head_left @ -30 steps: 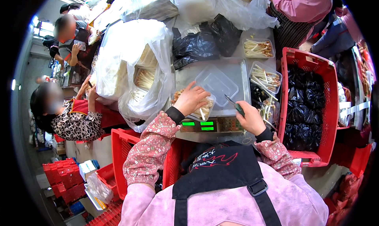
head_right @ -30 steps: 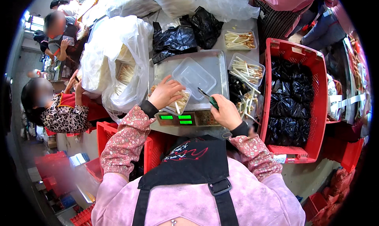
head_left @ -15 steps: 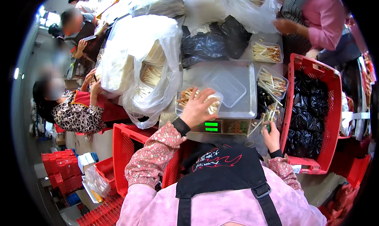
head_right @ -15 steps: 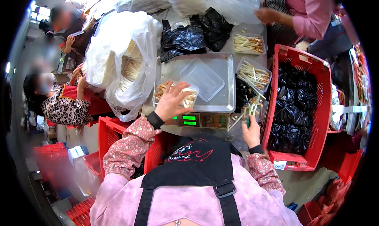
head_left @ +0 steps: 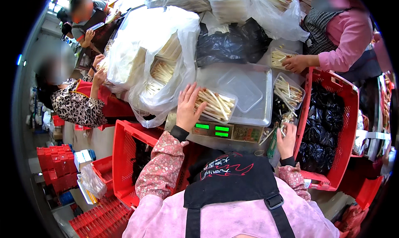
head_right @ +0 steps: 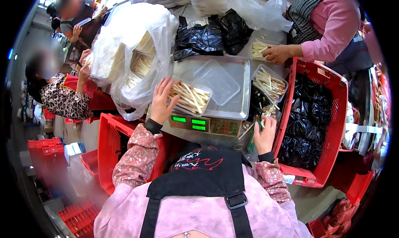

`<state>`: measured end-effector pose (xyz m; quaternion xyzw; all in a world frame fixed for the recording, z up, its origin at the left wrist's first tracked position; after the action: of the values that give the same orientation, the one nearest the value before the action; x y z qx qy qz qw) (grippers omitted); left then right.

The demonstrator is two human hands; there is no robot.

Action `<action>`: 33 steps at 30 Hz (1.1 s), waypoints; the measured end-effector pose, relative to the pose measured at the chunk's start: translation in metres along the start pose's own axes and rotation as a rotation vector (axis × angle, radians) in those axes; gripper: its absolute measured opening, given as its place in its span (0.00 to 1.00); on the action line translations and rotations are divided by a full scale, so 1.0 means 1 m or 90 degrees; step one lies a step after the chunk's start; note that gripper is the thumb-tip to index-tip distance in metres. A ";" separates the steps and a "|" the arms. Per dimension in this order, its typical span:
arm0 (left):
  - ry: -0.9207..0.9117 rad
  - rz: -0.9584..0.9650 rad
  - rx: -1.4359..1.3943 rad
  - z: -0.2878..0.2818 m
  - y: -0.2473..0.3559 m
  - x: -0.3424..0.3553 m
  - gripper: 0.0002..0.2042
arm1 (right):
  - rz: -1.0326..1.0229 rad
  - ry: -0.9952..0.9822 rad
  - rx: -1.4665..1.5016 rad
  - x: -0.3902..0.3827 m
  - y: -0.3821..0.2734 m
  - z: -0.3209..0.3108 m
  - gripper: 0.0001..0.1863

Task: The person repeatedly packs enoki mushrooms into clear plastic containers, weighs them on a digital scale, and places them into black plastic bags. The person then drops the filled bags into a red crate. The process is repeated continuously throughout the clip.

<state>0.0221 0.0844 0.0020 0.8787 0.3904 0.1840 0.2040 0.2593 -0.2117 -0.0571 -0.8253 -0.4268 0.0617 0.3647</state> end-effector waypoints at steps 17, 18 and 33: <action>-0.125 -0.599 -0.757 0.040 -0.030 -0.065 0.22 | -0.459 -0.095 -0.026 0.146 -0.126 0.099 0.18; -0.151 -0.645 -0.802 0.047 -0.035 -0.072 0.25 | -0.385 -0.195 0.051 0.146 -0.118 0.129 0.10; -0.139 -0.542 -1.203 0.017 0.031 -0.056 0.16 | -0.134 -0.133 0.393 0.078 -0.171 0.091 0.11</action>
<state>0.0144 0.0195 -0.0062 0.1627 0.3445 0.2472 0.8909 0.1583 -0.0399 0.0050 -0.6165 -0.5061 0.2339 0.5559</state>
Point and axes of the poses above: each hand's wrist, its own x-axis towards the middle knuckle, its own z-axis out of the palm, y = z × x, the point moved 4 cm from there along x, towards the middle knuckle, and after that the axes turned 13 degrees about -z, right-handed, at the moved point
